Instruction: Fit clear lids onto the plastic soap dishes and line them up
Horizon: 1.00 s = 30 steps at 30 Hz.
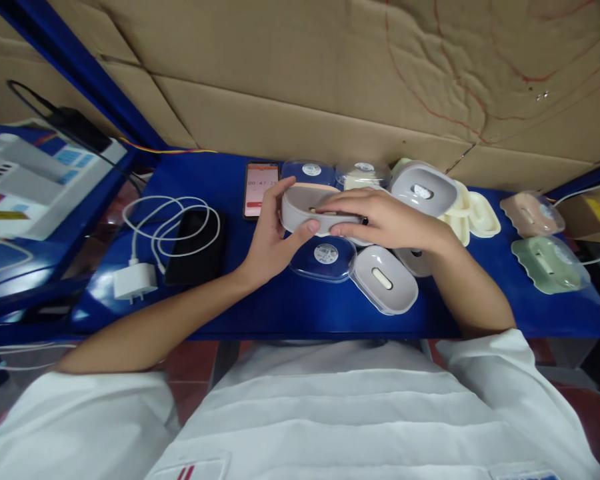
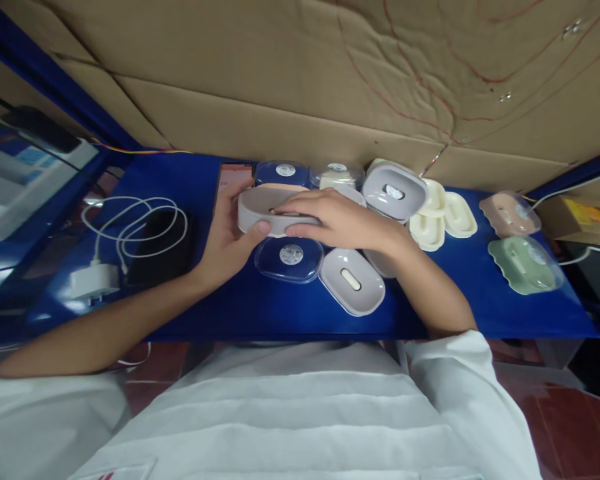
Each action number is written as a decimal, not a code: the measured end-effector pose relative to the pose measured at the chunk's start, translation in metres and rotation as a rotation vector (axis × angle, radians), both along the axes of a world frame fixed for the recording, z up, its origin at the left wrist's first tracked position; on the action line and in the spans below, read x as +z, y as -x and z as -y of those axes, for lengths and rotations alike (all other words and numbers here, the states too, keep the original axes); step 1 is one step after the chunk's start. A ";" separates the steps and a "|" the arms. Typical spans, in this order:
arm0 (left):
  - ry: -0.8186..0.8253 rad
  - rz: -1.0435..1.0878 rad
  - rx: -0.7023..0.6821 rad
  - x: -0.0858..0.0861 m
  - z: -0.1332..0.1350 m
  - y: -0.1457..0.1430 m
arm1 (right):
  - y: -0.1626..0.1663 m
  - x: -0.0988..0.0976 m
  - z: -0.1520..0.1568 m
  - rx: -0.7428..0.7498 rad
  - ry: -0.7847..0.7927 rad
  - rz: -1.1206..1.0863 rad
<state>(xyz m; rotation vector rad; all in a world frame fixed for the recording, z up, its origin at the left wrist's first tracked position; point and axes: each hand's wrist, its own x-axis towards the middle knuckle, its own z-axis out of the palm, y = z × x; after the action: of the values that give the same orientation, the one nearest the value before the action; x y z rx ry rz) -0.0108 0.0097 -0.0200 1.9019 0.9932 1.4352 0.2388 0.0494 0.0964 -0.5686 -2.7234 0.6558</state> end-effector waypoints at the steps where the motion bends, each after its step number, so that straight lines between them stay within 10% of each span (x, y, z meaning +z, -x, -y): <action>1: -0.004 0.009 -0.008 -0.001 -0.002 0.000 | 0.001 -0.002 0.000 0.006 -0.004 -0.008; 17: -0.038 -0.174 0.008 0.008 0.011 -0.007 | -0.046 -0.013 -0.048 -0.621 -0.400 0.193; 30: 0.081 0.067 0.052 0.016 0.002 -0.004 | -0.002 -0.007 -0.002 -0.099 -0.108 -0.005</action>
<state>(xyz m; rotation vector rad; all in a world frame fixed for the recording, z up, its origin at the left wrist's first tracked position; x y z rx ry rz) -0.0072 0.0078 -0.0037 1.7706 1.0602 1.4564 0.2405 0.0518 0.0895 -0.6688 -2.6865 0.4823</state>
